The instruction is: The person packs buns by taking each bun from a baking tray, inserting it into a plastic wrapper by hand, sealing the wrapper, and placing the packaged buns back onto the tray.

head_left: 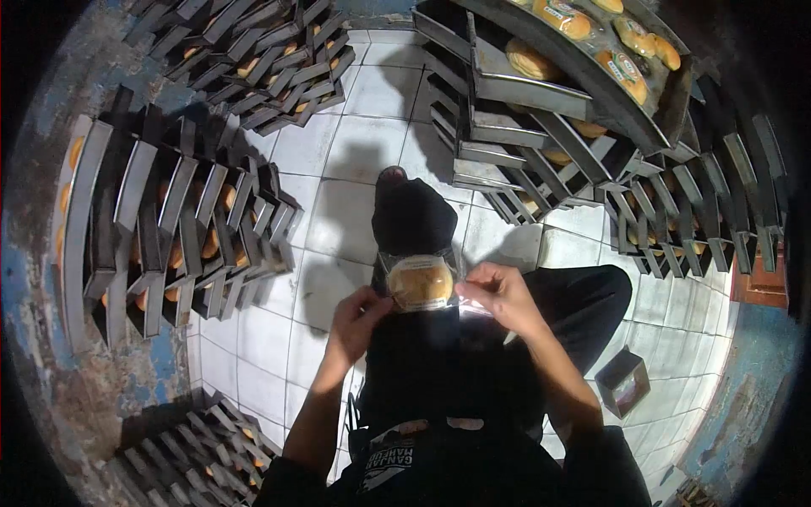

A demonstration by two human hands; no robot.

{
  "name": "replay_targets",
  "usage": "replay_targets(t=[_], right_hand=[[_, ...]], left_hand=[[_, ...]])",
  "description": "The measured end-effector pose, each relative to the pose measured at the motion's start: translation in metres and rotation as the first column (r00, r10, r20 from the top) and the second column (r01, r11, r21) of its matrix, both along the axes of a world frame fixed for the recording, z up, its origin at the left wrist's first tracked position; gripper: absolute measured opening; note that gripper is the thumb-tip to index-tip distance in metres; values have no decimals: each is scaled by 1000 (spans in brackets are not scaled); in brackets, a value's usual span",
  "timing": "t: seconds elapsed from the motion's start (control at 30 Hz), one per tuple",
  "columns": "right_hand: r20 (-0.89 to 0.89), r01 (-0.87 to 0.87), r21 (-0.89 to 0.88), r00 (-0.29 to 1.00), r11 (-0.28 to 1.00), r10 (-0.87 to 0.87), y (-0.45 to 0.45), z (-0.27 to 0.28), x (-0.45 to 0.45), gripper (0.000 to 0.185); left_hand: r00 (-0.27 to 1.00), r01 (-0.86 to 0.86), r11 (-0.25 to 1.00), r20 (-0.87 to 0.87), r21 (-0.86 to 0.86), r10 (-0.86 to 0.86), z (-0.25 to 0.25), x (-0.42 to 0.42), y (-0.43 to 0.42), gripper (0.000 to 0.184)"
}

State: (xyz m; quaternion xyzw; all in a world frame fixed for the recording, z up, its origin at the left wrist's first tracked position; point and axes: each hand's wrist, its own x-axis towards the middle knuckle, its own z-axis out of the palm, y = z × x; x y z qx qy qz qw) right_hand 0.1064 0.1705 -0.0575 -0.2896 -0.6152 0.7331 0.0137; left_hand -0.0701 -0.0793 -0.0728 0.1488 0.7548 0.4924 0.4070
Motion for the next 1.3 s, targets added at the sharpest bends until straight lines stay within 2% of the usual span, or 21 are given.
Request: replay_targets(t=[0.13, 0.2, 0.27, 0.33, 0.4, 0.43, 0.47, 0.5, 0.57, 0.63, 0.7, 0.73, 0.8, 0.87, 0.93, 1.0, 1.07, 1.13, 1.2, 1.27, 1.3], right_hand=[[38, -86, -165, 995, 983, 93, 11, 9, -4, 23], [-130, -303, -33, 946, 952, 297, 16, 25, -2, 32], [-321, -299, 422, 833, 856, 450, 24, 18, -5, 31], [-94, -534, -130, 845, 835, 526, 35, 67, -4, 32], [-50, -552, -129, 833, 824, 550, 58, 114, -6, 33], [-94, -524, 62, 844, 849, 528, 72, 136, -5, 32], [-137, -470, 253, 848, 846, 512, 85, 159, -4, 32], [-184, -283, 546, 878, 788, 442, 97, 184, -2, 33], [-367, 180, 807, 899, 562, 240, 122, 212, -9, 38], [-564, 510, 671, 822, 538, -77, 151, 242, -26, 43], [-653, 671, 525, 712, 523, -258, 197, 265, -46, 51], [-705, 725, 525, 664, 446, -249, 232, 263, -56, 56], [-576, 641, 660, 767, 393, -283, 291, 252, -74, 55], [-277, 369, 915, 869, 165, -410, 359, 214, -83, 63], [-235, 351, 919, 853, 179, -466, 332, 230, -65, 72], [-545, 562, 742, 823, 365, -160, 284, 247, -39, 66], [-465, 346, 620, 885, 704, -25, 232, 248, 2, 54], [-316, 69, 490, 943, 869, 103, 165, 237, 27, 47], [-27, -218, 676, 947, 704, 319, 115, 186, 27, 53], [530, -648, 585, 761, 488, 375, 71, 118, 30, 58], [624, -733, 576, 680, 362, 384, 51, 70, 40, 60]], left_hand=[[996, 45, 998, 79, 42, -48, -1, -3, 3, 18], [998, -29, 959, -49, 281, 44, -8, 1, 5, 30], [996, 35, 973, -86, 227, -15, -5, -2, 2, 37], [989, 104, 978, -120, 181, -83, 2, -4, 4, 44], [972, 99, 995, -216, 16, -93, 4, -6, 12, 45], [979, 107, 989, -183, 104, -87, 0, -9, 17, 40], [961, 157, 987, -226, -14, -156, 5, -13, 14, 43], [965, 153, 985, -225, 83, -131, -11, -16, 11, 43], [966, 167, 967, -228, 194, -121, -23, -17, 12, 43], [993, 102, 989, -68, 107, -95, -3, -17, 15, 43], [991, 123, 988, -58, 96, -117, 8, -19, 19, 43], [991, 128, 989, -41, 75, -125, 11, -19, 18, 42], [991, 119, 988, -68, 101, -112, -2, -20, 13, 44], [991, 109, 986, -90, 125, -98, -17, -19, 5, 48], [994, 67, 981, -102, 181, -49, -27, -20, 1, 45], [997, 48, 980, -69, 191, -35, -4, -17, 5, 42], [999, 22, 983, -28, 183, -17, 3, -17, 6, 40], [993, 14, 993, -120, 117, 0, -4, -24, -2, 30], [969, -1, 972, -240, 235, 59, -11, -27, 1, 21], [946, 19, 978, -320, 209, 50, 17, -21, 18, 16], [942, 35, 978, -333, 208, 37, 37, -15, 30, 16]])
